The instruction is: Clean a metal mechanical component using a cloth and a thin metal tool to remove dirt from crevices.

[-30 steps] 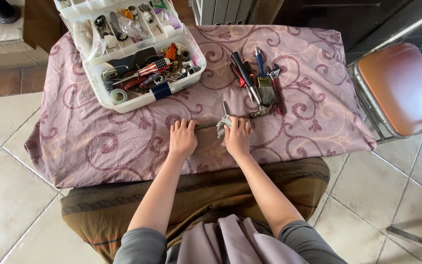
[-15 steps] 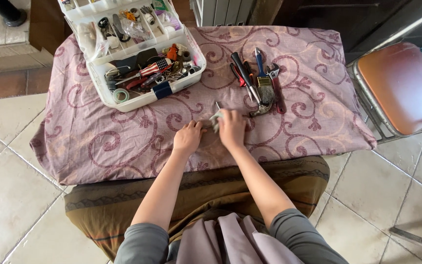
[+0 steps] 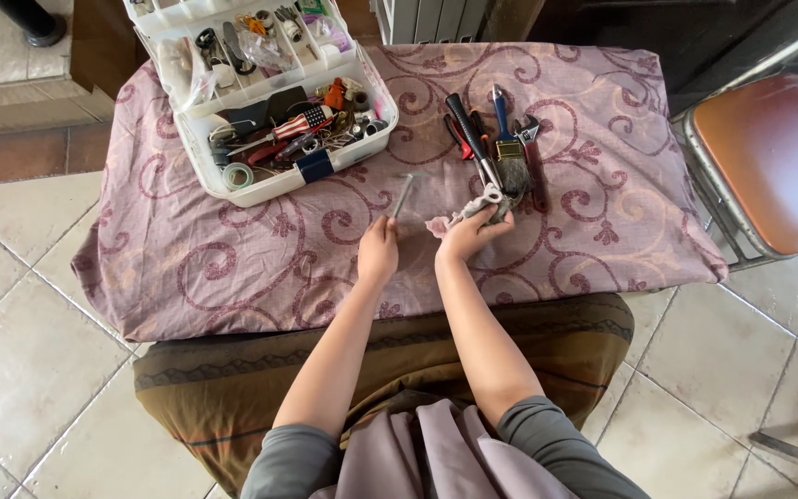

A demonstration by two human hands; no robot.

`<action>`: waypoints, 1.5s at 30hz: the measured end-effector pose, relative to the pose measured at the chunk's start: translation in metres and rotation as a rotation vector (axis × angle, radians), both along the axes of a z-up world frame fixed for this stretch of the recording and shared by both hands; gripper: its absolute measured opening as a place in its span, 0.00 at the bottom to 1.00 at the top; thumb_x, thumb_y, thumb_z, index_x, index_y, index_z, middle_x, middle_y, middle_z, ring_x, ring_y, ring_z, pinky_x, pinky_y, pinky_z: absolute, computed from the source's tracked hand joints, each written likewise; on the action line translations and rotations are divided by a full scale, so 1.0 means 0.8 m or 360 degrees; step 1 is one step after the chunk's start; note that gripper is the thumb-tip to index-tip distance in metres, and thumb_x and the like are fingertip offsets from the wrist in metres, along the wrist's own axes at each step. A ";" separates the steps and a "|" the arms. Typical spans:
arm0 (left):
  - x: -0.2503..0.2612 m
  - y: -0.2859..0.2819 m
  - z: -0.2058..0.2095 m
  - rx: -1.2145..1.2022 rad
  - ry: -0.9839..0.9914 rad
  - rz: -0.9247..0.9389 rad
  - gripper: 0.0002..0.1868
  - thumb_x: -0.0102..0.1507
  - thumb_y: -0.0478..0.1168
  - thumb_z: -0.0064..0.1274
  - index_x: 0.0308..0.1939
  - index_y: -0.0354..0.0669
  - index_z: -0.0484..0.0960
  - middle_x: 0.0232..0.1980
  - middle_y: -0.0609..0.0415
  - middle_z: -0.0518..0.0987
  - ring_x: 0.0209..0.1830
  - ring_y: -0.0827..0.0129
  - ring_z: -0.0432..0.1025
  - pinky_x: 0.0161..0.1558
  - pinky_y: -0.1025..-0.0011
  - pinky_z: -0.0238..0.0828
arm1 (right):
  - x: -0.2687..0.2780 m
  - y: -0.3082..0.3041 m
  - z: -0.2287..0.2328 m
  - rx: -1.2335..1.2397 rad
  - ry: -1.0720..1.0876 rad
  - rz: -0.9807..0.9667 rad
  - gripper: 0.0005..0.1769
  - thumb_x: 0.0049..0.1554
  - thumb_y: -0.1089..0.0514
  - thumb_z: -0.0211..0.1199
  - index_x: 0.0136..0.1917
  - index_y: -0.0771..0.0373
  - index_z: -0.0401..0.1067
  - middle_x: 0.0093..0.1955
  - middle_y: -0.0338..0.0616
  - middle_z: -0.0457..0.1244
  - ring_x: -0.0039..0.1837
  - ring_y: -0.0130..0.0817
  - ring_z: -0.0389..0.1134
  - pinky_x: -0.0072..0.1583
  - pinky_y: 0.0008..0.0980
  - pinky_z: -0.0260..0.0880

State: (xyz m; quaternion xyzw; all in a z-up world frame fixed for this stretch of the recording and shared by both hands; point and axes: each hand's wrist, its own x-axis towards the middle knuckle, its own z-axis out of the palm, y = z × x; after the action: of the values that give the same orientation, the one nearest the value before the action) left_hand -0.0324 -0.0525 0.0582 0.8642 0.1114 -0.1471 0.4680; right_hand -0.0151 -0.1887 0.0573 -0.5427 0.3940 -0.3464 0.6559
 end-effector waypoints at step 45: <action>0.027 0.012 -0.152 -0.1396 -0.0226 0.0233 0.15 0.69 0.32 0.50 0.59 0.38 0.83 0.53 0.58 0.83 0.54 0.75 0.75 0.59 0.73 0.69 | 0.010 0.063 -0.033 -0.1108 0.0129 0.1157 0.11 0.67 0.52 0.56 0.56 0.61 0.63 0.45 0.47 0.66 0.45 0.37 0.69 0.46 0.42 0.70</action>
State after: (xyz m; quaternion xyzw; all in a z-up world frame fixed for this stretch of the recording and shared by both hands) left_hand -0.0111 -0.0427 -0.0633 0.5818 0.0669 -0.0874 0.8058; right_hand -0.0071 -0.1380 0.0312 -0.8444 0.0659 -0.1849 0.4985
